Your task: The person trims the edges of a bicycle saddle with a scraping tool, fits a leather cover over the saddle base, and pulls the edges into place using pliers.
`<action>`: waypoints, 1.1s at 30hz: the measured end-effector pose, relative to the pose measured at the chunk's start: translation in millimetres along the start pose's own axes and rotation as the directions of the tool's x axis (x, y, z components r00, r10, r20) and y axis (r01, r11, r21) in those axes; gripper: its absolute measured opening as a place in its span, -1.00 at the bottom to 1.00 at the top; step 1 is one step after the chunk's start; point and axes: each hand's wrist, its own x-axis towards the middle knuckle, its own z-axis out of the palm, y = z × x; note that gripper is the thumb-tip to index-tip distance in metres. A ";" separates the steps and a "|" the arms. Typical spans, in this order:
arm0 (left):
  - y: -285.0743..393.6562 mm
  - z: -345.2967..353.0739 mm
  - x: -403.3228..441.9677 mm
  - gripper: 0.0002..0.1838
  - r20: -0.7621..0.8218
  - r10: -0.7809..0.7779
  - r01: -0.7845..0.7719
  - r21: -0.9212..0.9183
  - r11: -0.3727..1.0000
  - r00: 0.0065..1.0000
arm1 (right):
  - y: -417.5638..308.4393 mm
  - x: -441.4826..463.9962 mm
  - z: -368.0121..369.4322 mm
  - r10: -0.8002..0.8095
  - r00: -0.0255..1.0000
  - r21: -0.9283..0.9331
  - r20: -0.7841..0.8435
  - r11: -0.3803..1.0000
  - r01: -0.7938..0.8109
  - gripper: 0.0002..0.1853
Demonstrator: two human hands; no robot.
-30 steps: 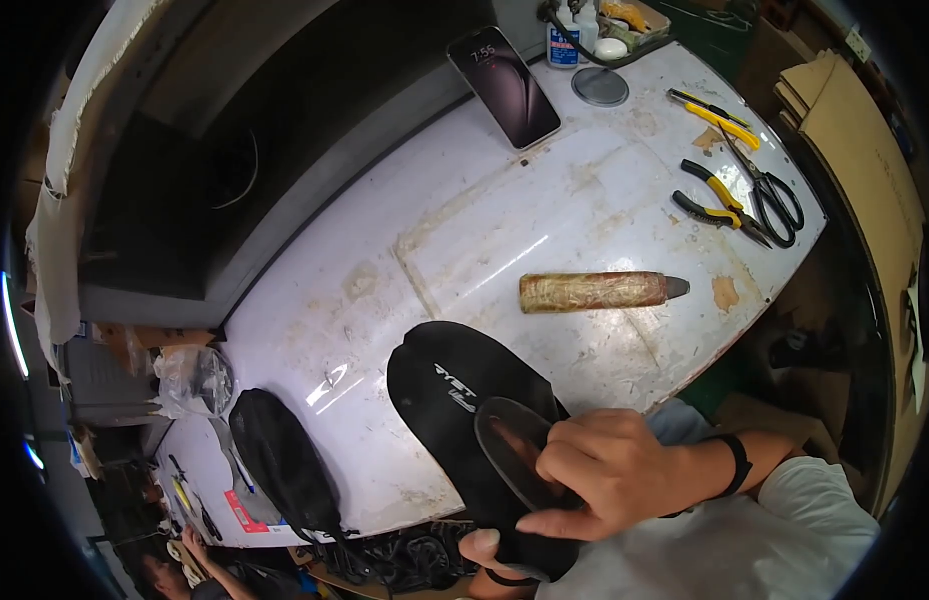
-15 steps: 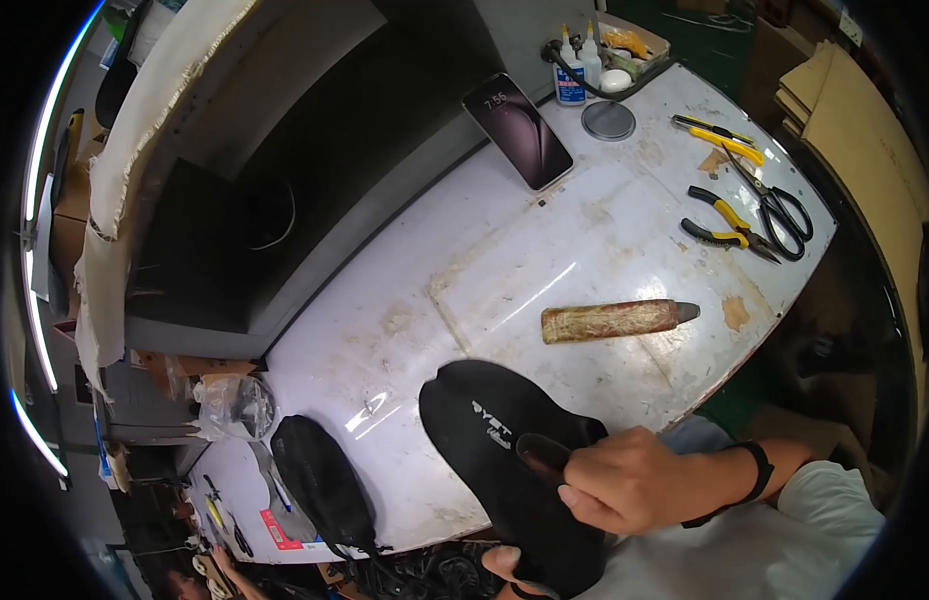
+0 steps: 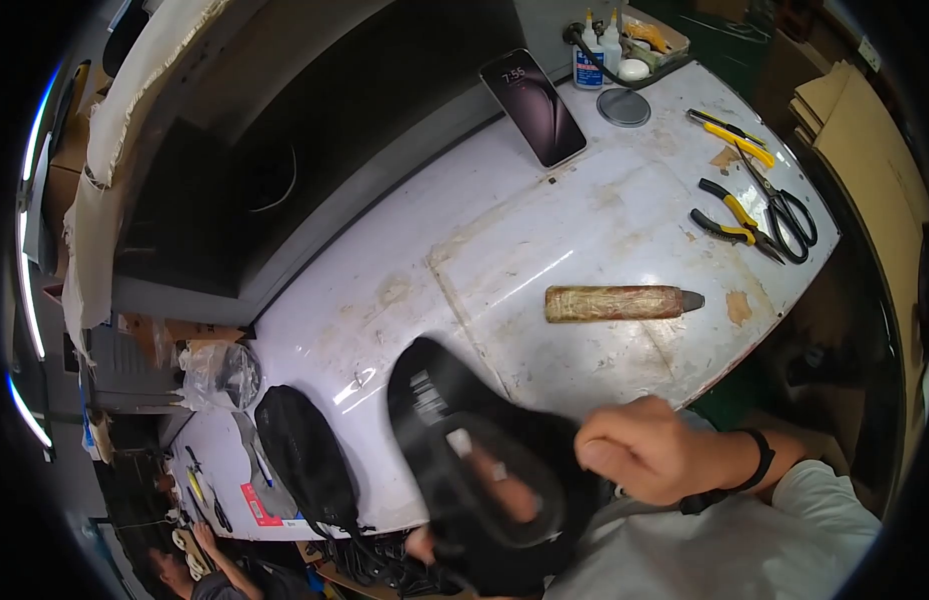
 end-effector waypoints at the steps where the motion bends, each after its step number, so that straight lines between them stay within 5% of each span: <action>1: -6.0 -3.8 4.5 -0.13 0.021 -0.008 0.011 -0.125 0.992 1.000 | 3.6 -1.9 -6.7 -0.046 0.998 -0.026 -0.053 0.999 0.044 -0.82; 5: -11.1 -24.0 28.6 0.01 0.113 -0.025 0.088 -0.602 0.793 0.993 | 10.3 -22.2 -32.4 0.102 0.970 0.034 -0.223 0.995 -0.097 -0.85; 7: -13.7 -38.1 42.1 0.09 0.166 -0.048 0.160 -0.768 0.620 0.985 | 16.5 -22.4 -36.4 0.098 0.918 -0.013 -0.385 0.994 -0.111 -0.84; 9: 7.7 -61.8 86.1 0.17 0.214 -0.054 0.217 -0.886 0.410 0.975 | 19.6 -14.7 -41.7 0.153 0.923 -0.057 -0.353 0.981 -0.185 -0.91; 11: 39.9 -29.1 100.2 0.21 0.216 -0.027 0.216 -0.976 0.008 0.976 | 27.6 6.7 -47.2 -0.171 0.962 -0.668 -0.212 0.744 -0.015 -0.84; 12: 38.6 -22.7 95.9 0.24 0.195 -0.045 0.195 -0.981 -0.017 0.980 | 29.4 11.3 -44.5 -0.140 0.959 -0.736 -0.245 0.671 -0.090 -0.62; 15: 31.6 -10.8 73.1 -0.28 0.037 -0.555 -0.117 -0.964 -0.239 0.831 | 42.3 6.1 -55.5 -0.054 0.974 -0.822 -0.221 0.547 -0.156 -0.51; 17: -5.5 2.8 51.3 -0.53 0.047 -0.402 -0.014 -0.989 -0.147 0.914 | 52.2 -3.7 -65.5 -0.032 0.978 -0.846 -0.204 0.508 -0.160 -0.47; 18: -24.4 0.7 60.8 -0.60 0.072 -0.226 0.076 -0.997 0.010 0.971 | 53.1 -6.9 -69.6 0.022 0.966 -0.816 -0.259 0.529 -0.231 -0.47; 21: -32.3 19.1 47.1 -0.42 0.125 0.114 0.074 -0.924 0.375 0.986 | 53.6 -7.4 -65.3 -0.005 0.934 -0.839 -0.357 0.441 -0.319 -0.47; 22: -29.2 22.4 40.4 -0.42 0.124 0.123 0.071 -0.926 0.371 0.985 | 50.2 -10.2 -58.4 -0.108 0.959 -0.857 -0.264 0.483 -0.182 -0.51; 24: -17.8 23.4 26.2 -0.27 0.244 0.168 0.097 -0.792 0.603 0.955 | 52.6 -26.3 -42.4 -0.193 0.981 -0.767 -0.011 0.631 0.116 -0.58; 25: -12.8 21.1 24.2 -0.27 0.253 0.174 0.100 -0.792 0.602 0.952 | 49.8 -30.0 -30.6 -0.139 0.974 -0.697 0.181 0.681 0.227 -0.61; 27: -4.6 15.8 25.2 -0.19 0.283 0.100 0.171 -0.785 0.595 0.954 | 46.6 -34.2 -6.0 -0.043 0.956 -0.694 0.289 0.678 0.240 -0.57; 33: -10.8 20.0 28.3 -0.18 0.266 0.084 0.170 -0.798 0.578 0.960 | 44.6 -22.2 -4.6 0.032 0.972 -0.829 0.232 0.530 0.180 -0.58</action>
